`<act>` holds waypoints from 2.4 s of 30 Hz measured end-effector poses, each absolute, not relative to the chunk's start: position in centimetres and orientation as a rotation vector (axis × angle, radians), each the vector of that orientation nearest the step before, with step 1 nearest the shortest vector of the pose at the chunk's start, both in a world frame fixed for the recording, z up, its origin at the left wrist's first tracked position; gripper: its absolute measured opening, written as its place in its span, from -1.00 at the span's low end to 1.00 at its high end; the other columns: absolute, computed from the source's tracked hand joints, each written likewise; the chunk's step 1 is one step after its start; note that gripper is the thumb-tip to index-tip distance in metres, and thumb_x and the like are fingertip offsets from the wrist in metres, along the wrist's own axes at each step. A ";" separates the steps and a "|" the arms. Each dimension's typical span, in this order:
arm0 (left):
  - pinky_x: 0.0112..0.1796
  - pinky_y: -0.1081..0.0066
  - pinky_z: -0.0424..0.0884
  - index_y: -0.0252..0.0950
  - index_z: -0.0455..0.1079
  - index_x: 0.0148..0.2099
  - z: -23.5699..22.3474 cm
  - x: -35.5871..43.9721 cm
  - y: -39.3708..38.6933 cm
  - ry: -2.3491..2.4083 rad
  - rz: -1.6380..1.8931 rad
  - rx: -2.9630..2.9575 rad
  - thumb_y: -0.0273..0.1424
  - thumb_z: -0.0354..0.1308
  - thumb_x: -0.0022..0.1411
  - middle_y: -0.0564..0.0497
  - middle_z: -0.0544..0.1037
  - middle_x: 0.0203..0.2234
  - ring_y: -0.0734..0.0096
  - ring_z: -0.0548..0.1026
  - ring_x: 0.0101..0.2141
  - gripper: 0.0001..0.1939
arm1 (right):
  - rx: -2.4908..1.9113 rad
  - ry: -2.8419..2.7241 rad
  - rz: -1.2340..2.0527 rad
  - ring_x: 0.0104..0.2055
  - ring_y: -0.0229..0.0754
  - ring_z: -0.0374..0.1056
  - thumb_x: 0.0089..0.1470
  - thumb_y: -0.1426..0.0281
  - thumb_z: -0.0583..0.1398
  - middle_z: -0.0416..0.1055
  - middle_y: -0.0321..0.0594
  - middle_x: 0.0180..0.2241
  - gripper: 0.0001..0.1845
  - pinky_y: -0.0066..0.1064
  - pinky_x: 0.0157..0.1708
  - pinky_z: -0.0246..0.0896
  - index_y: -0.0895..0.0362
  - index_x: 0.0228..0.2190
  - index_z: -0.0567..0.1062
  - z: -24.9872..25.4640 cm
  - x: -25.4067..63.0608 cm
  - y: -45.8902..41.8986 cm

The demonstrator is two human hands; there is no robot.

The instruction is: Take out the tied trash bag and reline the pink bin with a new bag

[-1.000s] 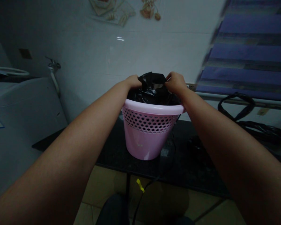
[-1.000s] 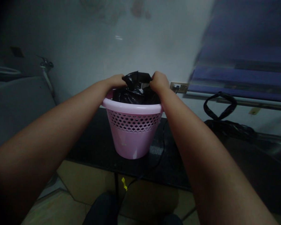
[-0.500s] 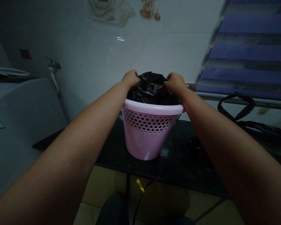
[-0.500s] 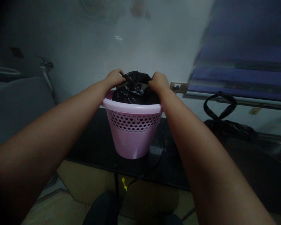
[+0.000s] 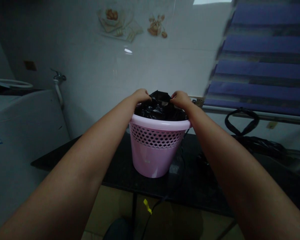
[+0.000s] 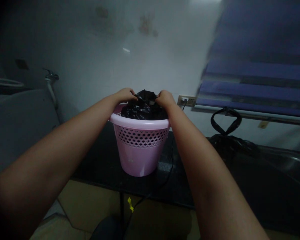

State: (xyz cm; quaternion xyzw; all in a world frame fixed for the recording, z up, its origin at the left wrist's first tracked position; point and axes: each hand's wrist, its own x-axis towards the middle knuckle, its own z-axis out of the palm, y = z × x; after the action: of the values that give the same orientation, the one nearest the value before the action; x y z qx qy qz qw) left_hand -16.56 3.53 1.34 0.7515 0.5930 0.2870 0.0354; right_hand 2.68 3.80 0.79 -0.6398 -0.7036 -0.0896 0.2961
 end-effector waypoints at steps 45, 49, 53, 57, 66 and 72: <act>-0.20 0.35 0.32 -0.34 0.44 -0.20 -0.2 -20.8 -3.2 1.804 1.134 2.573 -0.55 0.08 0.08 -0.15 0.56 -0.22 0.23 0.47 -0.18 -0.79 | -1.611 -1.943 -0.242 -0.40 -0.28 0.30 -0.02 0.48 0.19 0.48 -0.12 -0.37 -0.77 -0.47 -0.38 0.09 0.23 -0.26 0.56 0.0 5.0 -5.0; -0.23 0.32 0.34 -0.33 0.45 -0.26 -0.3 -20.9 -4.1 1.786 1.159 2.632 -0.52 0.09 0.09 -0.13 0.56 -0.28 0.23 0.48 -0.25 -0.84 | -1.553 -1.925 -0.300 -0.36 -0.25 0.32 -0.03 0.46 0.21 0.49 -0.10 -0.34 -0.81 -0.46 -0.37 0.10 0.23 -0.31 0.56 -0.6 5.7 -5.6; -0.26 0.33 0.34 -0.34 0.45 -0.28 -0.4 -21.0 -5.1 1.752 1.180 2.646 -0.51 0.10 0.10 -0.15 0.57 -0.29 0.24 0.49 -0.27 -0.87 | -1.487 -1.920 -0.301 -0.34 -0.24 0.34 -0.03 0.48 0.21 0.49 -0.11 -0.34 -0.85 -0.45 -0.36 0.13 0.22 -0.34 0.54 -0.8 6.3 -6.5; -0.26 0.36 0.34 -0.34 0.44 -0.30 -0.4 -21.1 -6.1 1.670 1.291 2.610 -0.53 0.11 0.09 -0.14 0.59 -0.28 0.28 0.50 -0.27 -0.89 | -1.419 -1.915 -0.295 -0.38 -0.26 0.34 -0.04 0.50 0.21 0.48 -0.15 -0.39 -0.89 -0.44 -0.33 0.17 0.22 -0.38 0.52 -1.0 6.6 -7.4; -0.40 0.44 0.35 -0.31 0.39 -0.30 -1.0 -21.1 -7.8 1.464 1.389 2.362 -0.51 0.13 0.14 0.04 0.52 -0.56 0.41 0.52 -0.51 -0.95 | -1.360 -1.823 -0.074 -0.56 -0.37 0.35 0.03 0.50 0.20 0.48 -0.18 -0.42 -0.94 -0.52 -0.45 0.24 0.24 -0.37 0.46 -1.9 6.5 -9.1; -0.41 0.44 0.33 -0.30 0.39 -0.27 -1.7 -21.6 -7.7 1.411 1.491 2.384 -0.48 0.13 0.15 0.04 0.50 -0.58 0.40 0.51 -0.50 -0.93 | -1.298 -1.794 0.047 -0.54 -0.33 0.40 0.06 0.52 0.17 0.48 -0.20 -0.50 -0.93 -0.53 -0.44 0.28 0.23 -0.33 0.42 -2.1 6.2 -10.2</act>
State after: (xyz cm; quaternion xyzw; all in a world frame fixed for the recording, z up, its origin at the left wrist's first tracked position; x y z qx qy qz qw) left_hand -21.59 -7.73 -1.68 0.7577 0.4486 0.4741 -0.0022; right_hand 6.15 -10.17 -2.12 -0.5243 -0.7246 0.0190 0.4469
